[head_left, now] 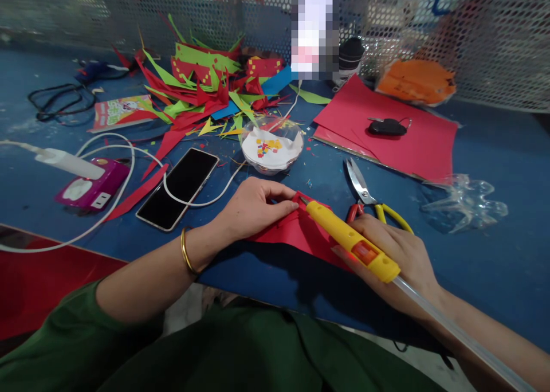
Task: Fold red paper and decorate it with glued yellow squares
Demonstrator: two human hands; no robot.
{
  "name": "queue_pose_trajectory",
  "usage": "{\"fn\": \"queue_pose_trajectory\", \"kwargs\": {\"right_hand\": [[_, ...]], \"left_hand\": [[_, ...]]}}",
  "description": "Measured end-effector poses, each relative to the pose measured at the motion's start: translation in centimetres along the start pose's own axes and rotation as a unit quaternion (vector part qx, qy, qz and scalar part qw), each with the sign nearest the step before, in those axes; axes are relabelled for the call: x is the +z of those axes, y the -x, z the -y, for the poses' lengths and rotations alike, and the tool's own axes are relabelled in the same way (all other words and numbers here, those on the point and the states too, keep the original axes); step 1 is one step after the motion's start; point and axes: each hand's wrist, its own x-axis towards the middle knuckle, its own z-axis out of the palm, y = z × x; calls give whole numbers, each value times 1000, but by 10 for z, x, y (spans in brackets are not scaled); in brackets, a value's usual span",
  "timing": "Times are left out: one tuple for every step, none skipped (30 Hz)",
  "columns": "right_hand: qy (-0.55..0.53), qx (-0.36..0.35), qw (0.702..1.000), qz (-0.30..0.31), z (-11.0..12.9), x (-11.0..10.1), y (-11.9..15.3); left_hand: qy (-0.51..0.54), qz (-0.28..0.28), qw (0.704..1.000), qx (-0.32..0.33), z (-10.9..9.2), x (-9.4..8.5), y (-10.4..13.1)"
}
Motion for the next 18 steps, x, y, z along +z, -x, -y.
{"fn": "queue_pose_trajectory", "kwargs": {"right_hand": [[0,3,1000,0,0,0,1],[-1,4,1000,-1,-1,1,2],[-2,3,1000,-1,-1,1,2],[-3,1,1000,1,-1,1,3],[-3,-2,1000,3,-2,1,3],[-4,-4,1000,5,-2,1,3],[-5,-6,1000,7,-2,1,3],[-4,-6,1000,10,-2,1,3],[-2,-3,1000,13,-2,1,3],[0,-1,1000,15,-2,1,3],[2,0,1000,17,-2,1,3],[5,1,1000,16,-2,1,3],[8,0,1000,15,-2,1,3],[10,-1,1000,13,-1,1,2],[14,-1,1000,11,-1,1,1],[17,-2,1000,9,-1,0,0],[21,-2,1000,8,-1,0,-1],[24,-4,1000,9,0,-1,-1]], "left_hand": [[1,0,1000,-1,0,0,0],[2,0,1000,-1,0,0,0],[4,1,1000,-1,0,0,0],[6,2,1000,0,0,0,-1],[7,4,1000,0,0,0,-1],[8,7,1000,1,0,1,-1],[7,8,1000,1,0,1,-1],[6,8,1000,1,0,1,-1],[5,7,1000,1,0,1,-1],[5,6,1000,2,0,1,-1],[6,5,1000,2,0,1,0],[7,4,1000,1,0,1,0],[7,3,1000,0,0,1,0],[6,2,1000,0,0,1,0],[5,1,1000,-1,0,1,0],[3,-1,1000,-1,0,1,-1],[2,-2,1000,-1,0,1,-1],[2,-2,1000,0,1,0,-1]]}}
